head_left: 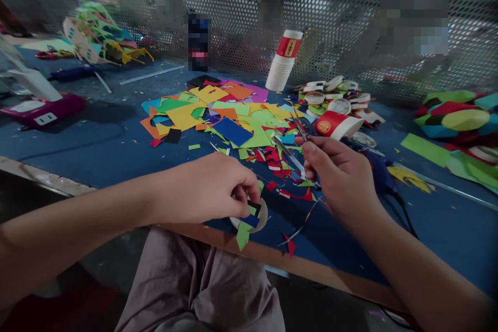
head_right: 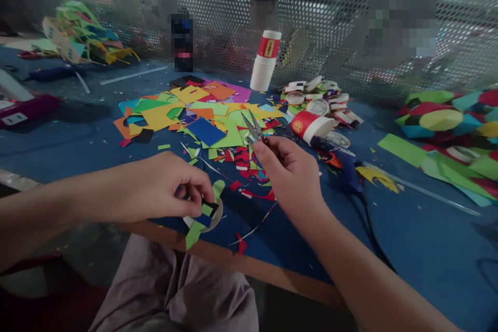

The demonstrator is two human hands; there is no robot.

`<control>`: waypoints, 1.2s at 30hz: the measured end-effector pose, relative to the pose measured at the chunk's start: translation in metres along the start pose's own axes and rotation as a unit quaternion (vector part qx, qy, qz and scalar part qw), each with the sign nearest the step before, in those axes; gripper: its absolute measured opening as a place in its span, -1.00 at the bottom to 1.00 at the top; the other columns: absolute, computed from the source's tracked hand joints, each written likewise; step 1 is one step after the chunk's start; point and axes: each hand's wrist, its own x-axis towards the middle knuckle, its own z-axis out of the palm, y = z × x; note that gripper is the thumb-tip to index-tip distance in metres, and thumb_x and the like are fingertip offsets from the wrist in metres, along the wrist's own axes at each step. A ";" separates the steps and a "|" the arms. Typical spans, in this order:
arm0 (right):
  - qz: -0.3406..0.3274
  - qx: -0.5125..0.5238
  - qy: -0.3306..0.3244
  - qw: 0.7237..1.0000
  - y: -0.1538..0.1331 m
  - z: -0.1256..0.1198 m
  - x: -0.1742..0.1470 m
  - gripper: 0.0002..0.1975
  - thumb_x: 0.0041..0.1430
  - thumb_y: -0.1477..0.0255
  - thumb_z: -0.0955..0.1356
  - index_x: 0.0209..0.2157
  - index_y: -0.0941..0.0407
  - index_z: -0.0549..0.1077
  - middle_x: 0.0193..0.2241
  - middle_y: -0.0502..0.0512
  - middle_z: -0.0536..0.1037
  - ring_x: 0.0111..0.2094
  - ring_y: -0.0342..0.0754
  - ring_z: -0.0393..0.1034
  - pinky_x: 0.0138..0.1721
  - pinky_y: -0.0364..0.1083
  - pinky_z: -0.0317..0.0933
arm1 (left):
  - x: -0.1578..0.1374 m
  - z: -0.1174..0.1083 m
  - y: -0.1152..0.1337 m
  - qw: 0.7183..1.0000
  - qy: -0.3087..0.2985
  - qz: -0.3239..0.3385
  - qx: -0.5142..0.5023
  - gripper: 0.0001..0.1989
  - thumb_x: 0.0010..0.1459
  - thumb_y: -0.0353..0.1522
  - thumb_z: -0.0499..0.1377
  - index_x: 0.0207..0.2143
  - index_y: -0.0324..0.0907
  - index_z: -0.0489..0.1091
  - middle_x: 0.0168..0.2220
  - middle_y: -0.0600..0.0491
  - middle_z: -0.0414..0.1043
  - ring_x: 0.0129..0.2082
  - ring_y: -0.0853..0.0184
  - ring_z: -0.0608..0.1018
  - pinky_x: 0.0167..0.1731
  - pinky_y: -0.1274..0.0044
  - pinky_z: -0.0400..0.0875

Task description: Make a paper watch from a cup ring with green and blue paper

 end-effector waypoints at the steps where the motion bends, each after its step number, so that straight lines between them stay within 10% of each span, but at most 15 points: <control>1: -0.002 0.000 -0.002 1.000 0.000 0.000 0.000 -0.69 0.21 0.08 0.50 -0.35 0.04 0.61 -0.57 -0.08 0.36 -0.54 -0.12 0.20 -0.47 -0.06 0.03 | 0.001 0.000 0.000 1.000 -0.002 -0.006 0.004 -0.84 0.13 -0.49 0.32 -0.26 -0.09 0.64 -0.43 0.24 0.68 -0.45 0.40 0.66 -0.46 0.61 0.34; 15: -0.002 0.041 -0.015 0.999 -0.006 0.003 -0.002 -0.81 0.15 0.19 0.52 -0.34 0.02 0.65 -0.58 -0.09 0.42 -0.54 -0.14 0.22 -0.49 -0.08 0.09 | 0.004 0.001 0.003 0.998 0.020 -0.016 0.064 -0.78 0.12 -0.55 0.28 -0.22 -0.09 0.54 -0.37 0.23 0.66 -0.37 0.36 0.61 -0.39 0.55 0.28; 21: 0.003 0.030 -0.010 1.000 -0.008 0.002 -0.004 -0.79 0.15 0.18 0.51 -0.33 0.02 0.67 -0.59 -0.08 0.43 -0.56 -0.14 0.22 -0.51 -0.10 0.08 | -0.020 0.008 -0.013 0.967 0.149 0.181 0.102 -0.78 0.40 -0.50 0.14 -0.22 -0.10 0.56 -0.25 0.14 0.61 -0.25 0.36 0.59 -0.25 0.55 0.34; 26: -0.041 -0.092 -0.010 0.995 -0.017 -0.004 -0.004 -0.76 0.12 0.16 0.51 -0.38 0.04 0.67 -0.54 0.00 0.52 -0.50 -0.07 0.32 -0.45 -0.08 0.17 | -0.018 0.011 -0.005 0.970 0.088 0.121 0.192 -0.91 0.25 -0.47 0.42 -0.24 -0.11 0.66 -0.24 0.08 0.60 -0.20 0.24 0.61 -0.21 0.46 0.39; 36: -0.162 -0.427 -0.062 0.888 -0.011 -0.025 0.006 -0.77 0.18 0.24 0.51 -0.36 0.13 0.70 -0.38 0.21 0.58 -0.27 0.20 0.51 -0.25 0.06 0.26 | 0.005 0.005 0.015 0.976 -0.016 0.015 0.219 -0.91 0.19 -0.46 0.44 -0.35 -0.10 0.65 -0.30 0.09 0.61 -0.20 0.20 0.60 -0.22 0.43 0.38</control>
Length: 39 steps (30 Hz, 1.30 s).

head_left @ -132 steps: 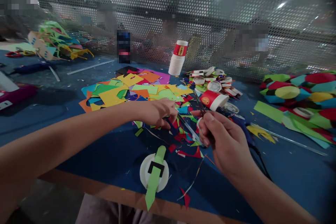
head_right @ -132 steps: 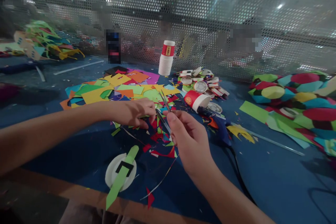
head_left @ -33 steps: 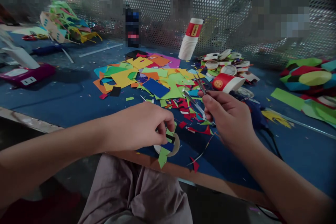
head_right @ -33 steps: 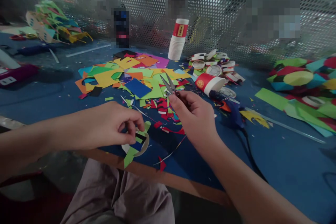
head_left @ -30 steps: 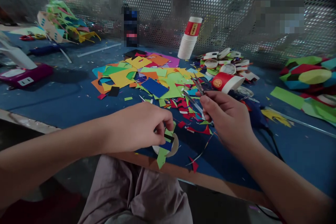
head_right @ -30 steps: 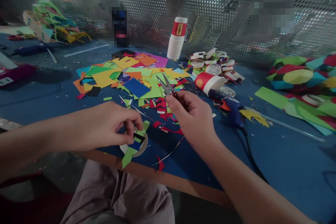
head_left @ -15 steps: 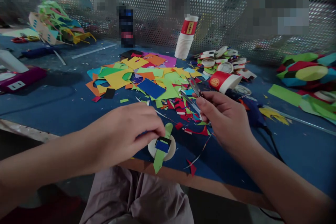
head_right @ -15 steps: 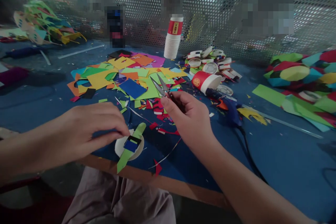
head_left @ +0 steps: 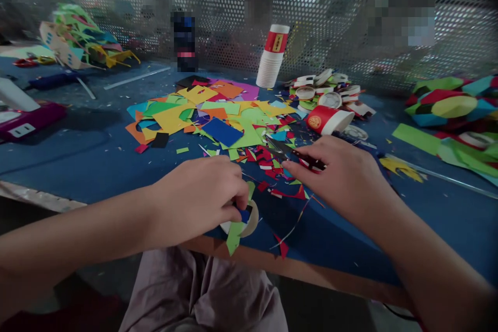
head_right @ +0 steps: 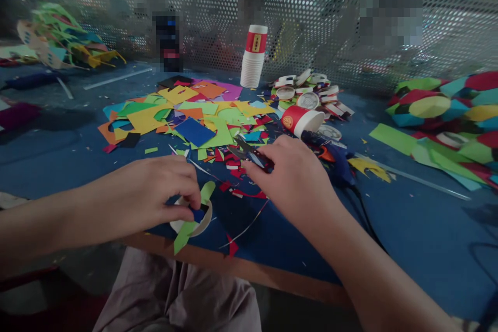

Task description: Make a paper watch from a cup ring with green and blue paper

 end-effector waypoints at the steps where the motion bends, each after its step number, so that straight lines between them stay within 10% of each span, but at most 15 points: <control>1: 0.009 -0.025 -0.025 0.999 0.001 -0.001 0.000 -0.76 0.19 0.23 0.52 -0.37 0.14 0.70 -0.36 0.24 0.59 -0.24 0.24 0.52 -0.21 0.08 0.28 | -0.001 0.002 -0.002 1.000 0.007 0.004 -0.001 -0.91 0.19 -0.46 0.44 -0.35 -0.10 0.66 -0.31 0.09 0.60 -0.21 0.20 0.59 -0.23 0.42 0.37; 7: 0.050 -0.066 -0.157 0.984 -0.003 0.000 0.001 -0.74 0.28 0.23 0.48 -0.35 0.14 0.66 -0.24 0.35 0.66 -0.13 0.37 0.52 -0.18 0.15 0.28 | -0.015 0.023 -0.017 0.984 0.132 0.122 0.011 -0.85 0.21 -0.51 0.41 -0.31 -0.07 0.68 -0.36 0.14 0.59 -0.32 0.27 0.53 -0.28 0.44 0.31; 23: 0.064 -0.102 -0.169 0.978 -0.010 -0.005 0.002 -0.81 0.35 0.31 0.45 -0.30 0.14 0.62 -0.25 0.26 0.67 -0.11 0.33 0.54 -0.19 0.11 0.27 | -0.028 0.036 -0.016 0.964 0.212 0.145 0.063 -0.80 0.34 -0.49 0.25 -0.32 -0.08 0.62 -0.36 0.10 0.59 -0.32 0.24 0.49 -0.33 0.39 0.25; 28: 0.074 -0.144 -0.084 0.983 -0.003 -0.020 -0.014 -0.82 0.28 0.28 0.46 -0.30 0.10 0.64 -0.25 0.25 0.70 -0.14 0.34 0.59 -0.24 0.11 0.31 | -0.036 0.037 -0.012 0.965 0.213 0.138 0.068 -0.87 0.34 -0.25 0.40 -0.28 -0.06 0.60 -0.32 0.16 0.58 -0.30 0.24 0.52 -0.30 0.34 0.30; 33: 0.042 -0.199 0.105 0.973 -0.001 -0.026 -0.057 -0.53 0.46 0.19 0.25 -0.20 0.23 0.67 -0.31 0.40 0.66 -0.24 0.42 0.57 -0.26 0.21 0.39 | -0.045 0.048 -0.008 0.957 0.241 0.129 0.096 -0.39 -0.11 0.13 0.56 -0.22 -0.10 0.57 -0.28 0.15 0.58 -0.26 0.17 0.52 -0.28 0.29 0.31; 39: 0.074 -0.211 0.140 0.964 -0.003 -0.019 -0.098 -0.45 0.56 0.20 0.20 -0.05 0.34 0.67 -0.30 0.42 0.67 -0.29 0.38 0.49 -0.23 0.22 0.42 | -0.049 0.052 -0.002 0.954 0.254 0.118 0.106 -0.49 -0.04 0.00 0.60 -0.20 -0.08 0.56 -0.28 0.15 0.58 -0.24 0.18 0.52 -0.28 0.29 0.30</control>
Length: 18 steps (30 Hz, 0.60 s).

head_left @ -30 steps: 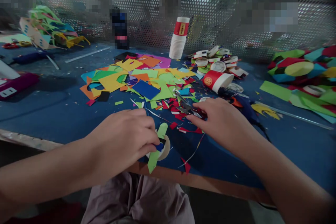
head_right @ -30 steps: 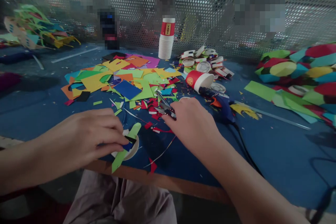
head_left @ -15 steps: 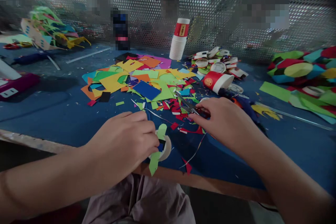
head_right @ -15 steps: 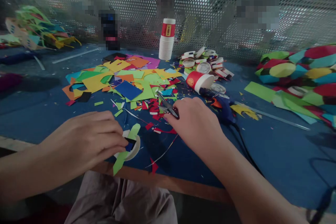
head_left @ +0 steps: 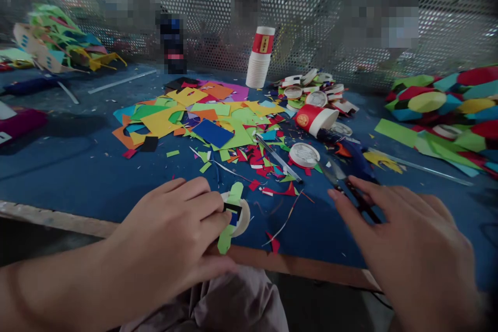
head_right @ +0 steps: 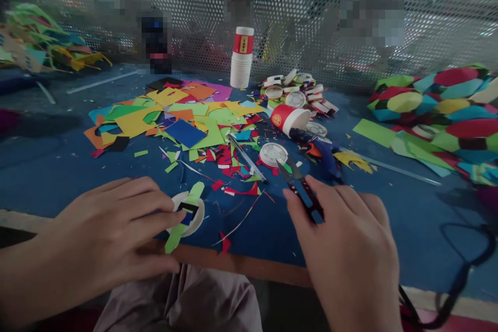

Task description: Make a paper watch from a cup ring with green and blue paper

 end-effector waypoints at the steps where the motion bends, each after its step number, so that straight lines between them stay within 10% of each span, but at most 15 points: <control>1: 0.013 -0.004 -0.002 1.000 0.000 0.000 -0.005 -0.47 0.56 0.22 0.22 -0.03 0.34 0.66 -0.29 0.42 0.67 -0.27 0.40 0.49 -0.22 0.23 0.42 | -0.001 0.000 0.000 1.000 0.002 -0.003 -0.002 -0.52 -0.03 -0.03 0.60 -0.21 -0.07 0.56 -0.29 0.16 0.58 -0.25 0.18 0.52 -0.29 0.29 0.29; 7: 0.036 -0.034 -0.010 0.999 0.002 0.003 -0.025 -0.52 0.52 0.28 0.28 -0.03 0.42 0.66 -0.33 0.42 0.64 -0.32 0.42 0.45 -0.20 0.26 0.39 | -0.003 0.003 0.002 1.000 0.003 -0.012 -0.019 -0.68 0.18 -0.09 0.49 -0.21 -0.07 0.54 -0.30 0.16 0.54 -0.25 0.18 0.50 -0.29 0.30 0.27; 13: 0.062 -0.023 -0.006 0.998 0.000 0.003 -0.033 -0.44 0.55 0.22 0.22 -0.07 0.41 0.68 -0.33 0.43 0.65 -0.33 0.41 0.46 -0.19 0.24 0.37 | 0.003 0.007 -0.001 0.999 0.003 -0.022 -0.042 -0.49 0.61 -0.20 -0.09 -0.33 -0.07 0.53 -0.36 0.11 0.50 -0.30 0.19 0.45 -0.27 0.30 0.23; 18: 0.071 -0.012 -0.006 0.997 0.001 0.004 -0.037 -0.37 0.56 0.16 0.18 -0.06 0.40 0.68 -0.31 0.43 0.65 -0.30 0.41 0.46 -0.17 0.24 0.34 | 0.019 0.001 -0.014 0.995 -0.057 -0.014 -0.078 -0.81 0.41 -0.39 0.28 -0.33 -0.08 0.57 -0.35 0.16 0.54 -0.31 0.24 0.49 -0.26 0.37 0.28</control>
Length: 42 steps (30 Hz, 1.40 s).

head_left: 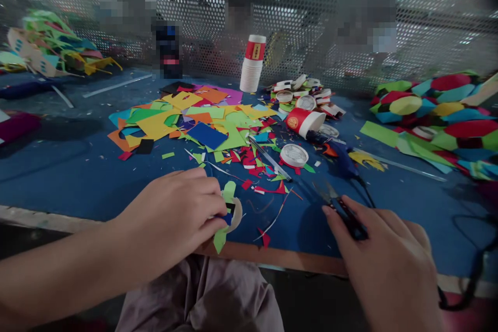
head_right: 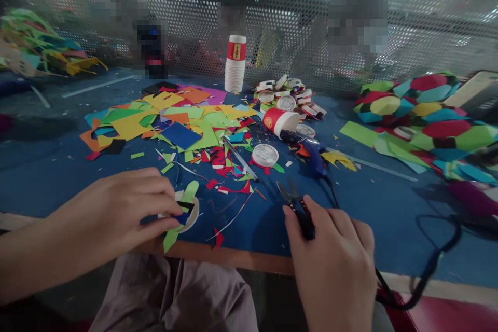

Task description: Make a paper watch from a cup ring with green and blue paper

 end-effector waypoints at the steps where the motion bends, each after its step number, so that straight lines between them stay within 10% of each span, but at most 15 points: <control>1: -0.003 -0.003 0.000 1.000 0.001 0.000 0.000 -0.36 0.57 0.17 0.18 -0.06 0.41 0.68 -0.30 0.43 0.65 -0.31 0.41 0.47 -0.16 0.25 0.33 | 0.005 -0.004 -0.001 1.000 -0.015 -0.002 -0.002 -0.87 0.33 -0.42 0.35 -0.34 -0.09 0.57 -0.36 0.16 0.54 -0.31 0.24 0.50 -0.27 0.38 0.28; 8: 0.003 -0.013 0.005 1.000 0.006 0.001 -0.001 -0.32 0.57 0.16 0.15 -0.08 0.44 0.68 -0.30 0.47 0.64 -0.32 0.41 0.49 -0.16 0.29 0.35 | 0.032 -0.020 0.003 0.978 -0.164 -0.123 -0.029 -0.84 0.18 -0.50 0.41 -0.39 -0.12 0.54 -0.33 0.12 0.54 -0.24 0.21 0.56 -0.29 0.42 0.25; 20: 0.073 0.038 -0.018 0.996 0.016 -0.003 0.001 -0.34 0.48 -0.02 0.21 -0.04 0.26 0.66 -0.27 0.37 0.66 -0.24 0.35 0.53 -0.09 0.27 0.40 | 0.024 -0.031 -0.024 0.976 -0.143 -0.104 -0.126 -0.88 0.28 -0.34 0.28 -0.37 -0.06 0.49 -0.37 0.20 0.56 -0.38 0.35 0.54 -0.38 0.56 0.32; 25: 0.163 -0.014 -0.158 0.974 0.045 -0.010 0.061 -0.46 0.31 -0.01 0.31 -0.10 0.17 0.64 -0.23 0.37 0.68 -0.15 0.39 0.55 -0.16 0.21 0.32 | 0.007 -0.044 -0.058 0.969 -0.108 -0.141 -0.174 -0.81 0.26 -0.18 0.25 -0.33 -0.08 0.48 -0.47 0.23 0.49 -0.49 0.38 0.45 -0.48 0.61 0.29; 30: 0.146 -0.040 -0.301 0.941 0.061 0.027 0.141 -0.44 0.38 -0.01 0.38 -0.58 0.08 0.47 -0.50 0.21 0.54 -0.35 0.19 0.48 -0.31 0.08 0.19 | -0.010 -0.029 -0.079 0.969 -0.055 -0.179 -0.159 -0.83 0.28 -0.25 0.19 -0.30 -0.12 0.53 -0.41 0.23 0.54 -0.38 0.37 0.53 -0.33 0.62 0.36; 35: 0.180 0.012 -0.382 0.907 0.069 0.064 0.175 -0.56 0.36 0.06 0.49 -0.39 0.13 0.48 -0.46 -0.08 0.49 -0.45 -0.12 0.39 -0.33 -0.08 0.37 | -0.011 -0.012 -0.087 0.967 -0.023 -0.186 -0.174 -0.67 0.19 -0.02 0.26 -0.35 -0.09 0.53 -0.51 0.16 0.48 -0.48 0.32 0.48 -0.41 0.54 0.41; 42: 0.216 0.204 -0.268 0.917 0.095 0.073 0.128 -0.69 0.51 0.18 0.40 -0.13 0.17 0.56 -0.27 0.01 0.60 -0.35 -0.09 0.54 -0.34 -0.10 0.48 | -0.015 -0.009 -0.087 0.959 0.000 -0.202 -0.199 -0.66 0.26 -0.03 0.22 -0.33 -0.09 0.52 -0.43 0.20 0.53 -0.42 0.34 0.54 -0.39 0.58 0.46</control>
